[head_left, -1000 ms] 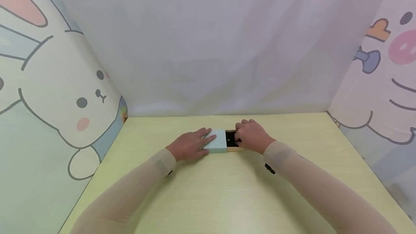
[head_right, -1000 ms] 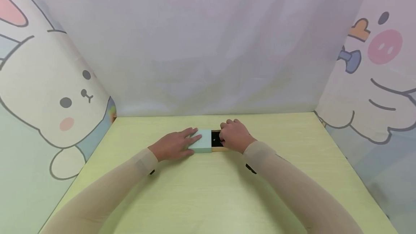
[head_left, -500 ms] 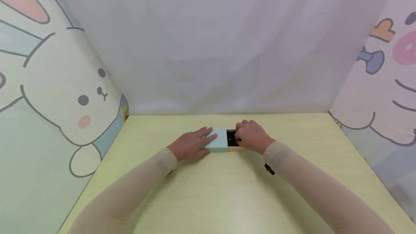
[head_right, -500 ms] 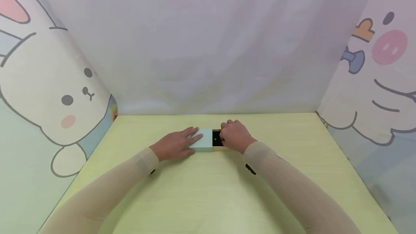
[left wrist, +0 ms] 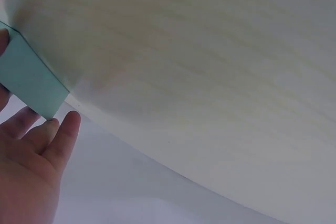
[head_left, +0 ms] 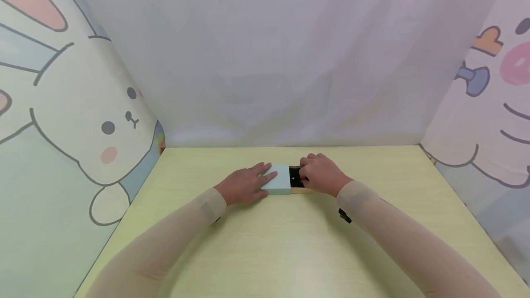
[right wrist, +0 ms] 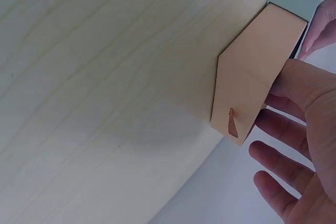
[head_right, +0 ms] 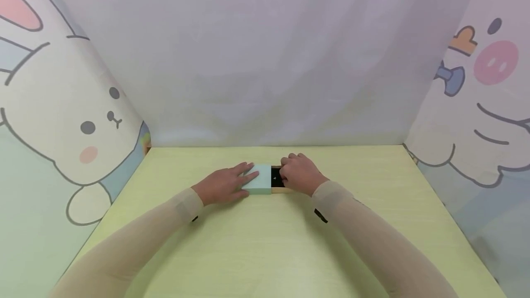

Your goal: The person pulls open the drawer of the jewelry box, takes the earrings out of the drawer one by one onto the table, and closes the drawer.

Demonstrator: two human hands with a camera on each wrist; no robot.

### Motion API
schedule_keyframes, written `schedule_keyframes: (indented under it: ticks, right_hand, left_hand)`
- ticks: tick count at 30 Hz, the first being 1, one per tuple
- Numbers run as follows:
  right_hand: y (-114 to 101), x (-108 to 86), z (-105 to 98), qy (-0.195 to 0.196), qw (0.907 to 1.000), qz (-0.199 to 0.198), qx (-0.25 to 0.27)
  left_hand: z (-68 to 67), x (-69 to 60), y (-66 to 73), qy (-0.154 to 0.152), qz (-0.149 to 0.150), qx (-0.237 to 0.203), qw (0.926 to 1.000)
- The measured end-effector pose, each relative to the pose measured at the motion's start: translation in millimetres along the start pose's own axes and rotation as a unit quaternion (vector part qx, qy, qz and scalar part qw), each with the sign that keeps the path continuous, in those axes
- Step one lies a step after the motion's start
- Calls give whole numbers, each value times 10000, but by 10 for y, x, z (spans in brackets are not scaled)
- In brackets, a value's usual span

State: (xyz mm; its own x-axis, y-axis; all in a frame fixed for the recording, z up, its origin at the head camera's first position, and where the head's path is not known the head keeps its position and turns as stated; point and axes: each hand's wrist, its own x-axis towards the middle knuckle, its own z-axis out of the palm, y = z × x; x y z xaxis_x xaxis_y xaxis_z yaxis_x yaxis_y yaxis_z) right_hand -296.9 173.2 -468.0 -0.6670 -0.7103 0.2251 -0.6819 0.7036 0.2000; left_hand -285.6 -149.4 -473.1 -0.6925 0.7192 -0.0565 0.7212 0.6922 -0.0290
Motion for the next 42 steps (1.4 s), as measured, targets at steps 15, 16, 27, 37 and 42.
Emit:
schedule_keyframes:
  ticks: [15,16,27,37,42]
  right_hand:
    - [0,-11,-120,430,9990,-86,37]
    - [-8,-13,-129,461,9989,-87,50]
    - [-229,-77,-237,866,9954,-388,104]
    - [-542,-107,-196,708,9927,-981,-9]
    - [-613,-115,-199,683,9922,-1039,-23]
  left_hand:
    - [30,19,1,49,-20,90,9999]
    - [33,21,1,60,-20,97,9999]
    - [19,8,-3,113,29,91,9999]
    - [22,7,-5,100,23,164,9998]
    - [27,-5,-9,99,40,128,9999]
